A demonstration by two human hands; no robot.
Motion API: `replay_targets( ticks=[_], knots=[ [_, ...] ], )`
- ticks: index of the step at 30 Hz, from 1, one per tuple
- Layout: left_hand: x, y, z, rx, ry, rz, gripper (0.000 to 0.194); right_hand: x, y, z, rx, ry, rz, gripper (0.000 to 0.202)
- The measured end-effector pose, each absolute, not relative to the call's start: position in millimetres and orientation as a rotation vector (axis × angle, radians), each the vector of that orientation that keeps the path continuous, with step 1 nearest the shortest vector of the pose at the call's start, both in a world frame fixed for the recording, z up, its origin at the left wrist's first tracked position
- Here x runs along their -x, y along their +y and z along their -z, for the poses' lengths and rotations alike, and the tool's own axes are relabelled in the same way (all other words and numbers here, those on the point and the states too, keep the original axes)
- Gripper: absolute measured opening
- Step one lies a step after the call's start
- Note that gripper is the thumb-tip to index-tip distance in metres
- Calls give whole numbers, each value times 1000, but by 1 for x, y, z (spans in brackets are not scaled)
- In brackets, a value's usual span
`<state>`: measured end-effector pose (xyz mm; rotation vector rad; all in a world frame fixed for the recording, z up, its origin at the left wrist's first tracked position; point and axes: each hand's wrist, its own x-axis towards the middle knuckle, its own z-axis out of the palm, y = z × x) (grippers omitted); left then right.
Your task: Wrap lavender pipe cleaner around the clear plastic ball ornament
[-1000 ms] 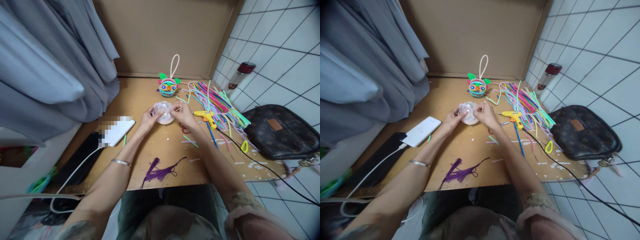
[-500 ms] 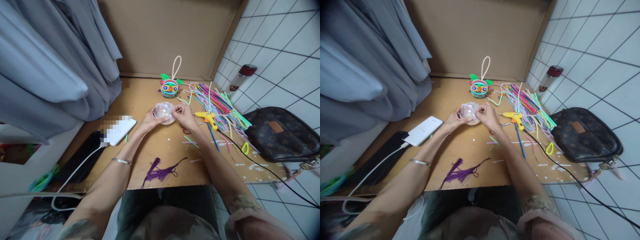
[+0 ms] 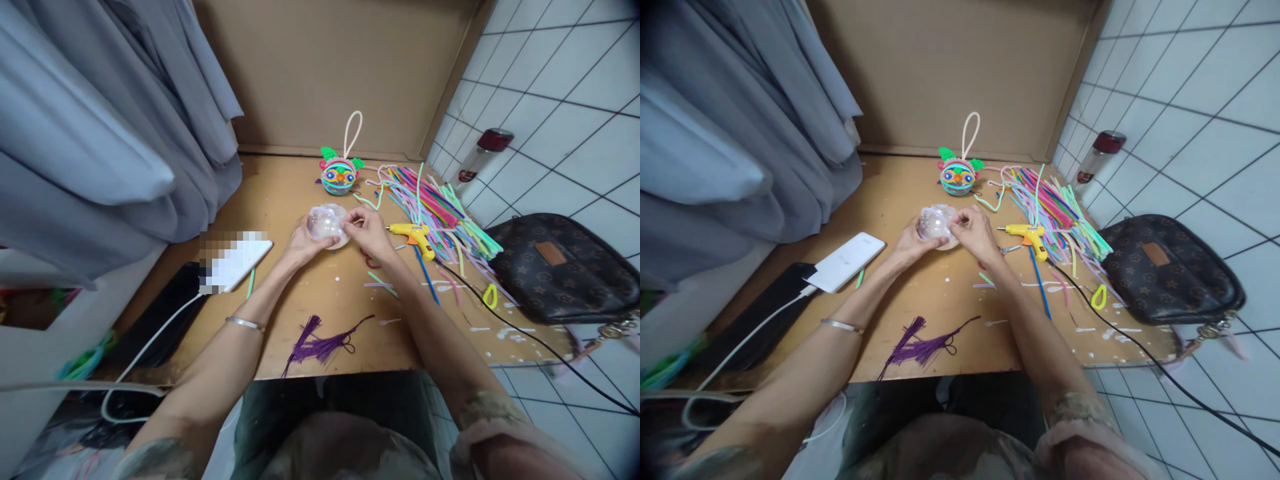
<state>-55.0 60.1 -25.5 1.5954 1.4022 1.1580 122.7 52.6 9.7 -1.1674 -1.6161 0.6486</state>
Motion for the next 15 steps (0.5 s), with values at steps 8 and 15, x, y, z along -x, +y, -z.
replay_targets(
  ticks=[8, 15],
  knots=[
    [54, 56, 18, -1517, 1404, -1142, 89, -132, 50, -11, 1088, -1609, -867, 37],
    [54, 56, 19, -1533, 1418, -1143, 91, -131, 49, -6, 1101, -1605, -917, 40]
  ],
)
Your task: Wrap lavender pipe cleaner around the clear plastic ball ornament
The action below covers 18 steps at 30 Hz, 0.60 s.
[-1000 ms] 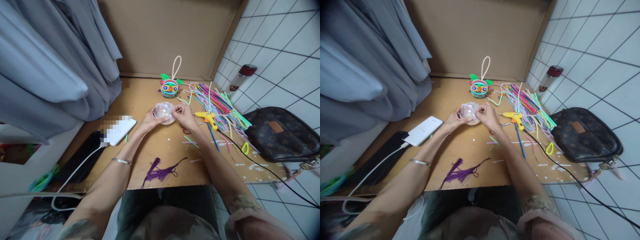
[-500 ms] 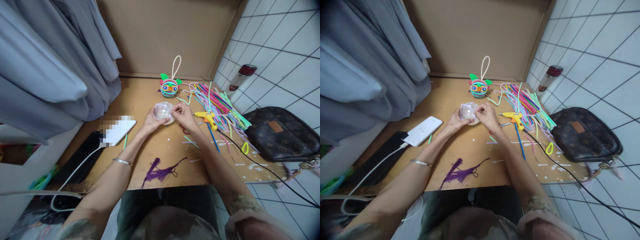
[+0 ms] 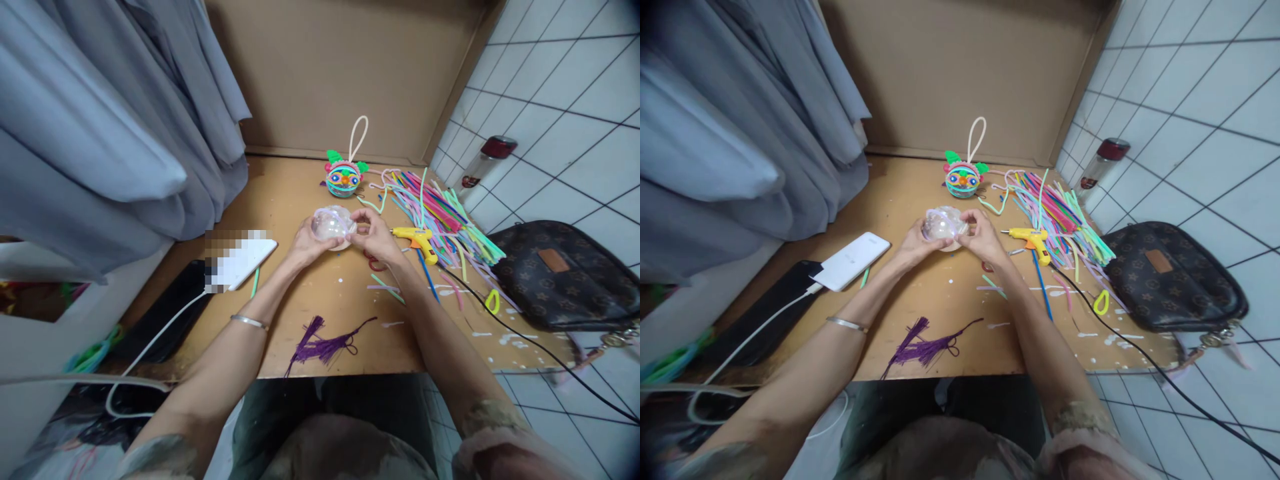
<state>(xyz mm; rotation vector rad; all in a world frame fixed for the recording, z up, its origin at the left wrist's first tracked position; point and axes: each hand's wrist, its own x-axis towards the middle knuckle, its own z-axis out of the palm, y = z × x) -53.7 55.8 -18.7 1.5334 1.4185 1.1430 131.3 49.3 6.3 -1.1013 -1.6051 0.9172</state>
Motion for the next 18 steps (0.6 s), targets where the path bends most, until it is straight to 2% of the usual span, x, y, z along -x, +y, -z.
replay_targets(
  ticks=[9, 15, 18],
  knots=[
    [60, 58, 17, -1514, 1280, -1138, 86, -140, 54, -4, 1070, -1557, -951, 37],
    [70, 69, 22, -1202, 980, -1167, 53, -158, 57, -4, 1039, -1442, -1125, 47],
    [69, 70, 26, -1118, 974, -1244, 44, -163, 57, -2, 1024, -1414, -1164, 50]
  ],
)
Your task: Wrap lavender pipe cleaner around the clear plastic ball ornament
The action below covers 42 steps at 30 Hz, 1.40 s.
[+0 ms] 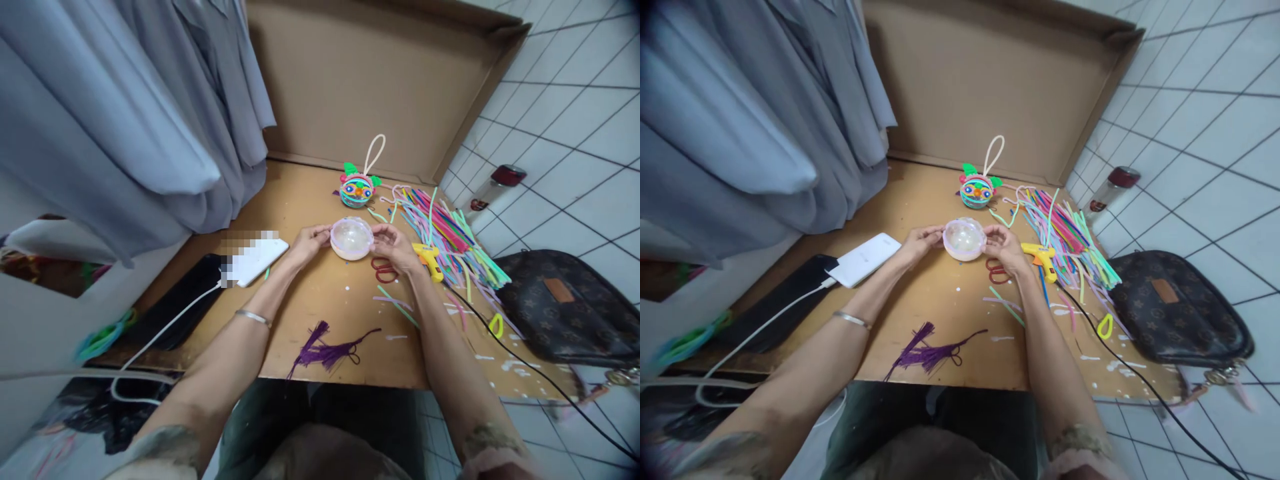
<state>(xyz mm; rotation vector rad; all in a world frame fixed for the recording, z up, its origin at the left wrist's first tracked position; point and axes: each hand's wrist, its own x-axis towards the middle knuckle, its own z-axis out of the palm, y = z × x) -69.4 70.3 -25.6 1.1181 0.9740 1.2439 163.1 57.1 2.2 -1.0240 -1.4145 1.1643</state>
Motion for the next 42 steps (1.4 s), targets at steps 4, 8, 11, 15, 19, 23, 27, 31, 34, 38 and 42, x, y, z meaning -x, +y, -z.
replay_targets(
  ticks=[4, 8, 11, 15, 19, 23, 27, 31, 34, 38, 42],
  knots=[
    [68, 68, 26, -1034, 992, -1294, 44, -166, 58, 0, 1017, -1402, -1171, 51],
    [70, 66, 23, -975, 958, -1278, 45, -171, 59, 1, 1016, -1404, -1189, 51],
    [70, 65, 21, -957, 946, -1269, 44, -174, 60, 2, 1012, -1398, -1202, 53],
    [70, 63, 18, -920, 930, -1260, 41, -175, 61, 3, 1008, -1367, -1229, 56],
    [71, 62, 17, -909, 906, -1222, 31, -176, 61, 3, 1018, -1382, -1211, 57],
    [71, 63, 18, -907, 880, -1219, 30, -177, 60, 2, 1033, -1391, -1206, 56],
    [71, 64, 18, -879, 857, -1223, 25, -177, 60, 2, 1041, -1409, -1205, 55],
    [71, 64, 16, -863, 891, -1206, 15, -177, 60, 1, 1043, -1421, -1201, 54],
    [71, 64, 17, -858, 903, -1200, 14, -176, 59, 0, 1039, -1408, -1210, 53],
    [70, 67, 21, -853, 917, -1191, 16, -175, 59, -2, 1034, -1419, -1197, 52],
    [68, 69, 25, -851, 916, -1188, 19, -174, 58, -4, 1024, -1451, -1162, 51]
  ],
)
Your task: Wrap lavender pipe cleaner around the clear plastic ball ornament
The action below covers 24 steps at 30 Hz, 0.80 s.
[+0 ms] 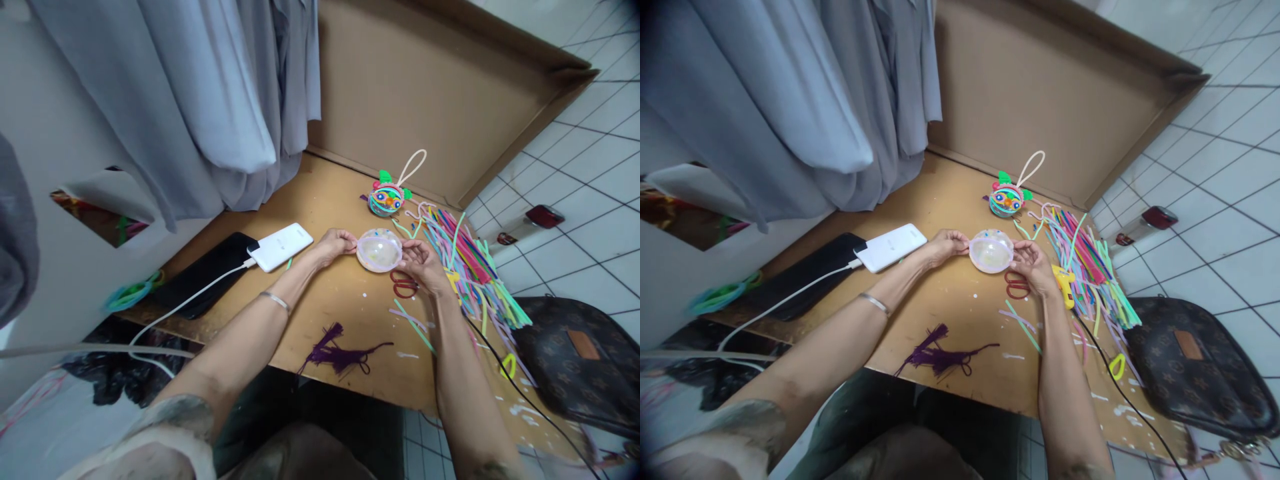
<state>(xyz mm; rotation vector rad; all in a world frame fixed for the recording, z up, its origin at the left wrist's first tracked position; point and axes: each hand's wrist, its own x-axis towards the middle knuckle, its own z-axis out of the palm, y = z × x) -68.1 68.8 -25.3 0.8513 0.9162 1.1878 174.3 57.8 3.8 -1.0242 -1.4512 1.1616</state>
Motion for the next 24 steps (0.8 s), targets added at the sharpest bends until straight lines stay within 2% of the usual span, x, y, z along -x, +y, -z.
replay_targets(
  ticks=[16, 24],
  knots=[
    [66, 68, 20, -719, 918, -1114, 22, -181, 61, -1, 976, -1496, -1217, 50],
    [58, 58, 16, -768, 838, -1176, 13, -191, 63, 2, 1017, -1462, -1256, 52]
  ],
)
